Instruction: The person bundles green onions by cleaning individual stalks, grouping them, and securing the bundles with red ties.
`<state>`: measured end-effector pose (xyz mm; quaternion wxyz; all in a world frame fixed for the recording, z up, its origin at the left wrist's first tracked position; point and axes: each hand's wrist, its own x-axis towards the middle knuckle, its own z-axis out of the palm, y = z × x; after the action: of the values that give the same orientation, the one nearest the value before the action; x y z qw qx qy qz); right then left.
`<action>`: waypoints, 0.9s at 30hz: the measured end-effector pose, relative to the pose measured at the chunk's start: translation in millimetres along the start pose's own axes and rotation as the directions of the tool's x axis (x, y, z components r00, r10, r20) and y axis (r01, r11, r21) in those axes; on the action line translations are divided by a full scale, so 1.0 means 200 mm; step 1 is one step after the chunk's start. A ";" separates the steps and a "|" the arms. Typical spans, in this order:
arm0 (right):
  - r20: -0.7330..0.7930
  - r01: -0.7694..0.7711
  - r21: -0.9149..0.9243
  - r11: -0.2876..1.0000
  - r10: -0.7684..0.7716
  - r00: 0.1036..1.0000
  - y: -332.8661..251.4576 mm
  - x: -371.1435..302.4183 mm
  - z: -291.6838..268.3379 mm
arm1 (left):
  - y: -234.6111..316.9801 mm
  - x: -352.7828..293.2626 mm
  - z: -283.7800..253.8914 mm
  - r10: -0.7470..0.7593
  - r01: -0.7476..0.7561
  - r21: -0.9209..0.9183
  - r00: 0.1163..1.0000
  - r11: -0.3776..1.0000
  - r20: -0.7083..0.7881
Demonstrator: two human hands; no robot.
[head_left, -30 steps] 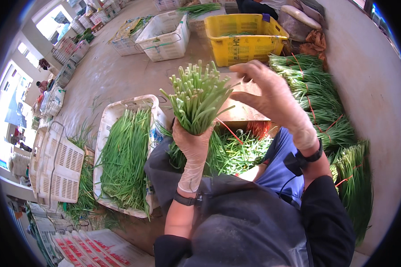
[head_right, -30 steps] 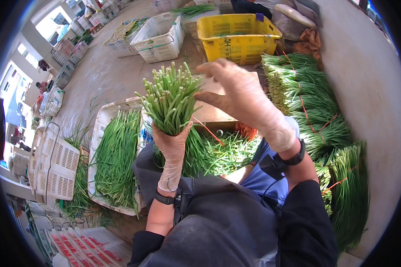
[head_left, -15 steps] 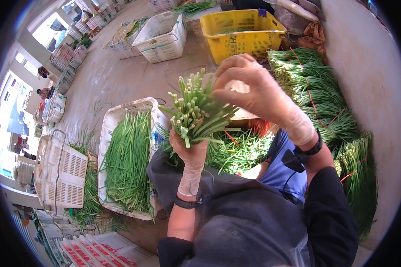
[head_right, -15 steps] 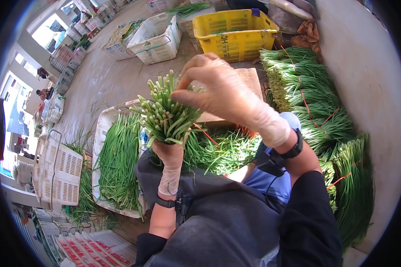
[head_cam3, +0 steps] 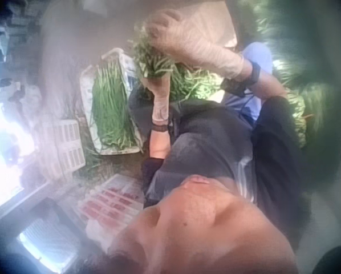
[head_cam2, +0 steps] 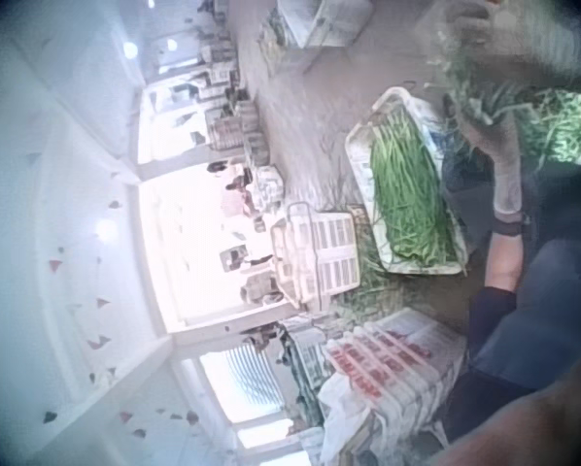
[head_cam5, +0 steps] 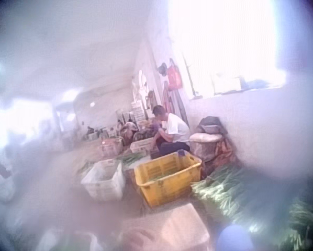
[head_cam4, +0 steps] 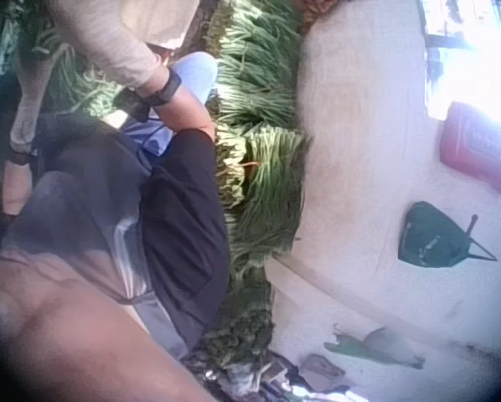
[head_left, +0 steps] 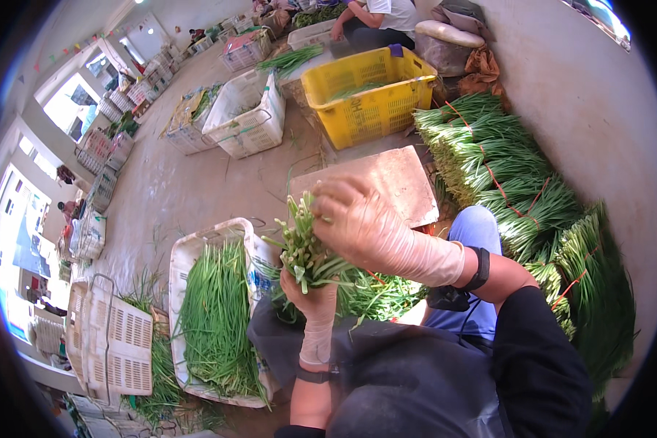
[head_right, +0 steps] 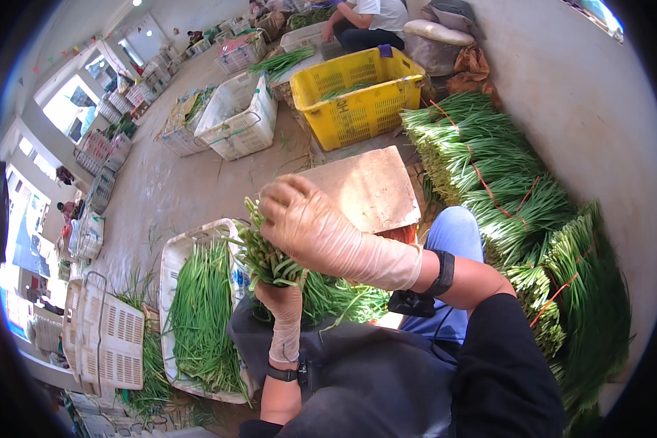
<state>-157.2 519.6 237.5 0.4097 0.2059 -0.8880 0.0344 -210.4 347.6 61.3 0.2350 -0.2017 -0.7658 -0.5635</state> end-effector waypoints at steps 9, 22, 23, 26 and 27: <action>-0.078 0.029 0.442 0.897 0.006 0.997 0.12 -0.04 0.00 | 0.22 0.04 0.01 -0.033 0.044 -0.199 0.998 0.979 0.057; 0.235 -0.327 0.473 0.818 0.240 0.942 0.13 -0.14 -0.22 | 0.20 0.00 -0.03 -0.181 0.224 -0.402 0.973 0.888 0.143; 0.190 -0.270 0.481 0.834 0.201 0.961 0.11 -0.15 -0.20 | 0.20 -0.01 -0.03 -0.199 0.245 -0.424 0.968 0.872 0.149; 0.136 -0.075 0.169 0.983 0.052 0.989 0.09 -0.16 -0.18 | 0.14 0.00 -0.02 -0.045 0.089 -0.321 0.989 0.943 0.143; 0.133 -0.035 0.124 0.992 0.018 0.991 0.08 -0.16 -0.19 | 0.15 0.00 -0.02 -0.048 0.094 -0.318 0.988 0.943 0.147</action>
<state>-117.7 553.9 241.4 0.3360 0.2213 -0.9118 0.0821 -192.0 352.4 85.1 0.1248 -0.2481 -0.6839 -0.6747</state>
